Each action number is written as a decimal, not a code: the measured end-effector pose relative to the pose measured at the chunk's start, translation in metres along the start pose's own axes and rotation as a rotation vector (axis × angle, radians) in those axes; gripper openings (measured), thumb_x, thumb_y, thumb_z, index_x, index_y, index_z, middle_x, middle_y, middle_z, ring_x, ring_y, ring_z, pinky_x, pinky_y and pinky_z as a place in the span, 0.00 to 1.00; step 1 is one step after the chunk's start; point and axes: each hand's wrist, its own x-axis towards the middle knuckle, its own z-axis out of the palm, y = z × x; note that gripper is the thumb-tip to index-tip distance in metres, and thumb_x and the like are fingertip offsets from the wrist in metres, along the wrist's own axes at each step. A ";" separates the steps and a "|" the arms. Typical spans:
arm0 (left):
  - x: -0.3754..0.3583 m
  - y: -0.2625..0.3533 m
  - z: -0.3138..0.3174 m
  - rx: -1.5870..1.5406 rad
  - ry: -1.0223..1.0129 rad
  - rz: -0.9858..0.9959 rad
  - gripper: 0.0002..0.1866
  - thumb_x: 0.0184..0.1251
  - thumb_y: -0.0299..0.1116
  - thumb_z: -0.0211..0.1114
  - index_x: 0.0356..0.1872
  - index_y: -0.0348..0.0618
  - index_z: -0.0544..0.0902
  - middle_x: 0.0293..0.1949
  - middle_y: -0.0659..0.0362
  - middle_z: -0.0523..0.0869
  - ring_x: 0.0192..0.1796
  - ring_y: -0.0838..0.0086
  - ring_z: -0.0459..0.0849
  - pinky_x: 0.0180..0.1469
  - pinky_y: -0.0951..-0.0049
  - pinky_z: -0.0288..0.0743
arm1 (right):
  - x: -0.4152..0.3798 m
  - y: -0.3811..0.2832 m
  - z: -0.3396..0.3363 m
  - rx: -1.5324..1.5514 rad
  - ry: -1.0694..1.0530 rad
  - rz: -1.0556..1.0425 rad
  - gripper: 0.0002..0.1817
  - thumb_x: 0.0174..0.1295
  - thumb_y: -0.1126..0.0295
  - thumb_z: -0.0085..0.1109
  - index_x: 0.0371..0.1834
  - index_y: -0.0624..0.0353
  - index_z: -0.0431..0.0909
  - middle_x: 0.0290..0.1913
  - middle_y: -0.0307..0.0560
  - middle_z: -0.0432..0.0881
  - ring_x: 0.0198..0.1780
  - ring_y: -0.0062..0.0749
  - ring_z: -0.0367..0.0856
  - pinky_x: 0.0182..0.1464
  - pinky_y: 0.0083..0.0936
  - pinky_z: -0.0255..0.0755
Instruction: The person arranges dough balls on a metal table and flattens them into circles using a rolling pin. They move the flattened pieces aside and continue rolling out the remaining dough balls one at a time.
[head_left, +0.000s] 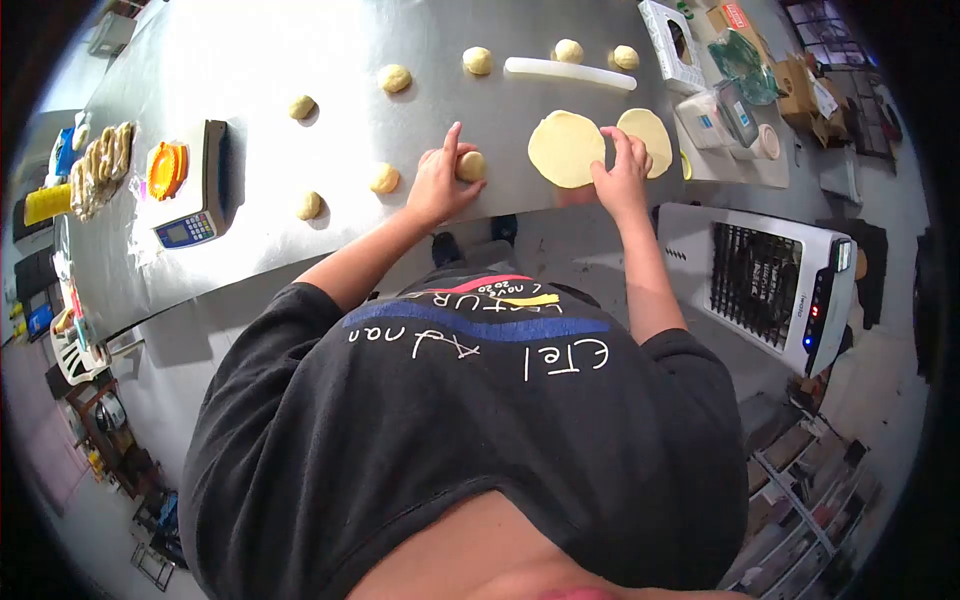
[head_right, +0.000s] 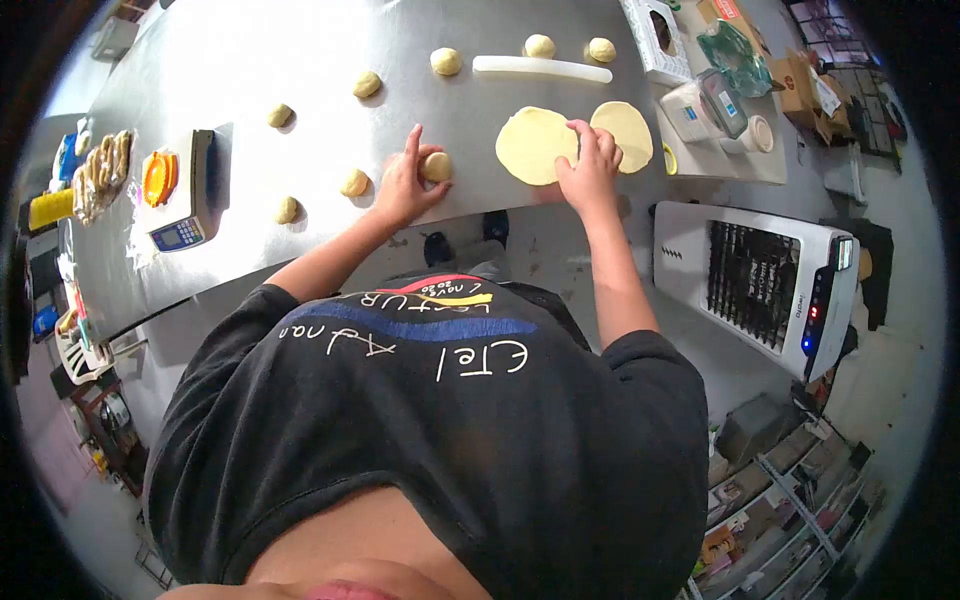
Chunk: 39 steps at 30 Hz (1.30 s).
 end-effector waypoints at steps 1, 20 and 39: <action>0.001 -0.001 -0.002 -0.028 -0.049 0.031 0.53 0.50 0.35 0.73 0.72 0.37 0.46 0.55 0.57 0.80 0.56 0.57 0.77 0.64 0.56 0.62 | 0.005 -0.002 0.003 0.005 -0.005 -0.004 0.30 0.47 0.73 0.60 0.57 0.44 0.70 0.52 0.50 0.67 0.59 0.50 0.62 0.65 0.43 0.54; 0.010 -0.005 -0.015 0.086 -0.136 0.055 0.49 0.57 0.36 0.65 0.74 0.37 0.44 0.71 0.41 0.58 0.71 0.52 0.62 0.75 0.55 0.47 | 0.078 -0.076 0.038 0.210 -0.300 -0.347 0.28 0.50 0.68 0.56 0.59 0.42 0.68 0.55 0.50 0.66 0.61 0.51 0.60 0.68 0.44 0.51; 0.049 0.008 0.049 0.566 -0.066 -0.048 0.55 0.53 0.74 0.50 0.73 0.41 0.56 0.75 0.51 0.53 0.78 0.60 0.45 0.75 0.57 0.34 | 0.053 -0.131 0.103 0.244 -0.678 -0.500 0.14 0.54 0.57 0.50 0.35 0.48 0.85 0.43 0.51 0.76 0.52 0.52 0.70 0.64 0.64 0.51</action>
